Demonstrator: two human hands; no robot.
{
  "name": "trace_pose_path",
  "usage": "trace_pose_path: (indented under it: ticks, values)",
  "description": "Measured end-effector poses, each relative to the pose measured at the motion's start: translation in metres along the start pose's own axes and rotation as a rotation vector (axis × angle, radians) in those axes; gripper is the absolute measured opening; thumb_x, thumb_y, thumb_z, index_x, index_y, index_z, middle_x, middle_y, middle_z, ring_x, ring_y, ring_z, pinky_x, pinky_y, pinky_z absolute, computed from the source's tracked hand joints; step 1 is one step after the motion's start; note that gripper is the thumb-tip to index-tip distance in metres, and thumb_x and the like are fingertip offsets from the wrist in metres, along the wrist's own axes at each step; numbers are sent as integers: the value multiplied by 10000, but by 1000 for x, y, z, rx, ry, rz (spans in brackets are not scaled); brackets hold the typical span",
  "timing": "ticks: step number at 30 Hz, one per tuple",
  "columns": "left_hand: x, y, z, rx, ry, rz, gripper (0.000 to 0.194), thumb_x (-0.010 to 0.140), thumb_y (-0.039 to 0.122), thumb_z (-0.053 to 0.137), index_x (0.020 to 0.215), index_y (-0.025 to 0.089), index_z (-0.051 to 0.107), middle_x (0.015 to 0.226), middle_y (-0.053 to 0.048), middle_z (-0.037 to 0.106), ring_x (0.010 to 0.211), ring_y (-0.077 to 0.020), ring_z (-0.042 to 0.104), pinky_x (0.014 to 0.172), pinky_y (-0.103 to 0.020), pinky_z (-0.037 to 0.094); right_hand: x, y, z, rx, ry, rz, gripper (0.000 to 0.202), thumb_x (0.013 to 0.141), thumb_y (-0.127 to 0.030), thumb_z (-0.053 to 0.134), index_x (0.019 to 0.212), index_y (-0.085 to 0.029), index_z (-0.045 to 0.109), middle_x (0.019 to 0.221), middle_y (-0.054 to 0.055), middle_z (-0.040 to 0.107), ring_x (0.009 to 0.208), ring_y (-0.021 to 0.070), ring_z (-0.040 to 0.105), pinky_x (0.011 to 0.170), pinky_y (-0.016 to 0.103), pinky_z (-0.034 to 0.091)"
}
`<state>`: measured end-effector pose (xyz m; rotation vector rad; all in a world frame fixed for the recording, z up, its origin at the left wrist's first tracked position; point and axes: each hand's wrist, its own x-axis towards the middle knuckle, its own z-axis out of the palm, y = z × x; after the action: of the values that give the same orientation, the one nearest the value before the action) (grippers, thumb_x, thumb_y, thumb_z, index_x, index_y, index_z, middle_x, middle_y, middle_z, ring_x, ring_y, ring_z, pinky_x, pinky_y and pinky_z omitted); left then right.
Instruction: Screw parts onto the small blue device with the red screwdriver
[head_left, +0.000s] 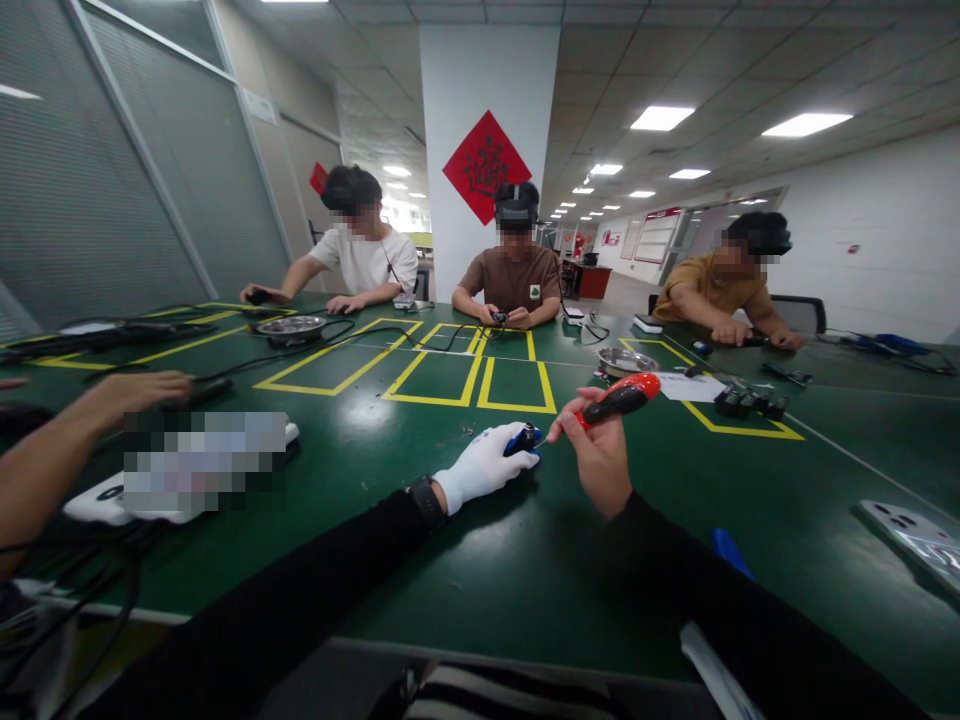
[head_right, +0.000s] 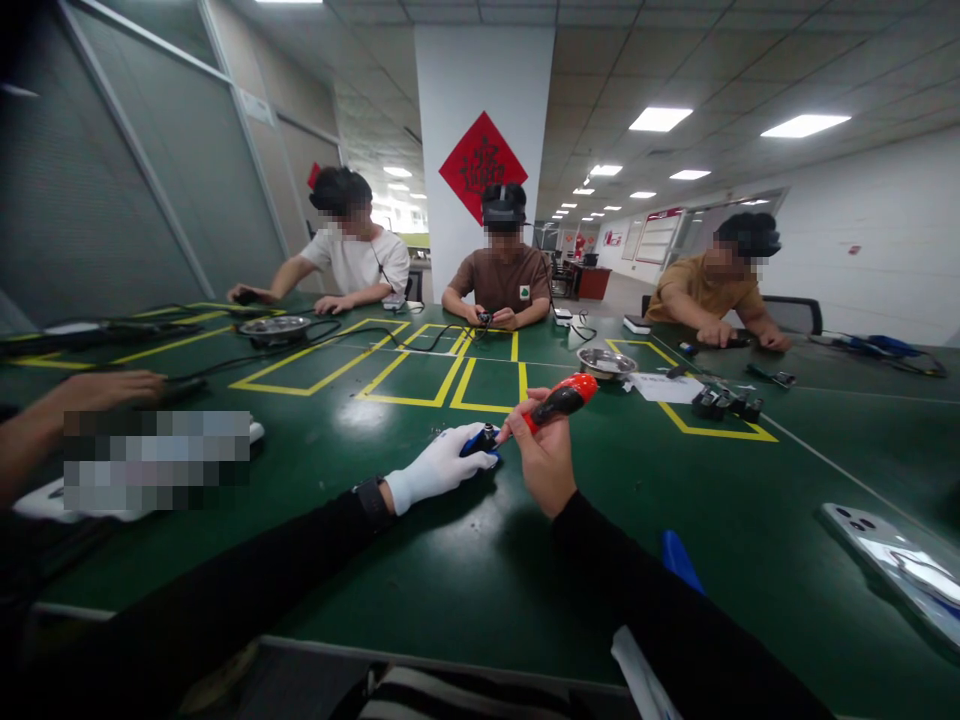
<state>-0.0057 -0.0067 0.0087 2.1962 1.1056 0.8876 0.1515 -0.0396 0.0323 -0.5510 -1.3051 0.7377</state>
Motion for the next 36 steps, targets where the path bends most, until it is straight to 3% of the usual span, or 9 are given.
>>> trace_pose_path:
  ticks: [3, 8, 13, 17, 20, 26, 31, 34, 36]
  values:
    - [0, 2, -1, 16, -1, -7, 255, 760, 392, 577, 905, 185, 607, 820, -20, 637, 738, -176, 574, 661, -264, 437, 0, 2, -1, 41, 15, 25, 321, 863, -220, 515, 1166, -269, 420, 785, -54, 500, 558, 98, 542, 649, 307, 496]
    - [0, 3, -1, 6, -22, -8, 242, 768, 387, 565, 891, 181, 598, 804, -11, 629, 720, -167, 563, 658, -259, 429, 1, 4, -5, 58, 10, 27, 366, 878, -236, 453, 1239, -258, 401, 905, -11, 556, 647, 124, 587, 742, 364, 512]
    - [-1, 0, -1, -16, -30, 15, 233, 782, 388, 554, 890, 185, 591, 744, 7, 613, 664, -154, 551, 643, -259, 427, 1, 2, -4, -34, -10, 4, 186, 855, -238, 548, 1019, -241, 459, 1254, 59, 534, 651, 90, 610, 770, 350, 511]
    - [0, 1, -1, -10, -9, 22, 246, 768, 385, 571, 908, 186, 602, 810, -9, 627, 728, -168, 566, 656, -261, 435, 1, 1, -2, -11, -26, 2, 128, 856, -221, 556, 909, -233, 440, 934, -10, 619, 569, 87, 583, 684, 317, 516]
    - [-1, 2, -1, -10, -3, 1, 255, 763, 380, 576, 919, 181, 608, 823, -18, 634, 729, -172, 571, 649, -262, 439, 2, 4, -2, 26, -16, 2, 175, 849, -212, 558, 968, -251, 436, 735, -73, 516, 522, 85, 545, 664, 314, 516]
    - [-1, 1, -1, -35, -52, -1, 258, 795, 384, 540, 943, 181, 595, 751, 0, 620, 617, -144, 549, 589, -250, 424, -2, 4, -4, 69, -12, 5, 281, 881, -198, 444, 1154, -260, 416, 864, -29, 531, 610, 110, 581, 743, 364, 515]
    - [0, -1, 0, -3, -27, 39, 225, 794, 371, 549, 908, 182, 591, 777, -1, 618, 672, -151, 554, 628, -248, 424, 0, -2, -3, -47, -14, -10, 261, 858, -208, 543, 1095, -237, 439, 1167, 47, 558, 710, 106, 617, 851, 373, 486]
    - [0, 0, -1, 10, -29, 37, 212, 794, 361, 549, 893, 178, 592, 815, -11, 627, 702, -156, 556, 645, -247, 425, 2, -2, -2, -20, -46, -10, 210, 836, -202, 587, 970, -234, 427, 954, -2, 619, 631, 103, 603, 769, 349, 511]
    - [0, 1, -1, 19, -37, 23, 220, 795, 363, 549, 899, 175, 594, 812, -14, 629, 696, -156, 554, 648, -249, 425, 2, -1, -2, 16, -53, -5, 181, 838, -209, 583, 929, -238, 429, 781, -49, 572, 569, 100, 572, 683, 316, 514]
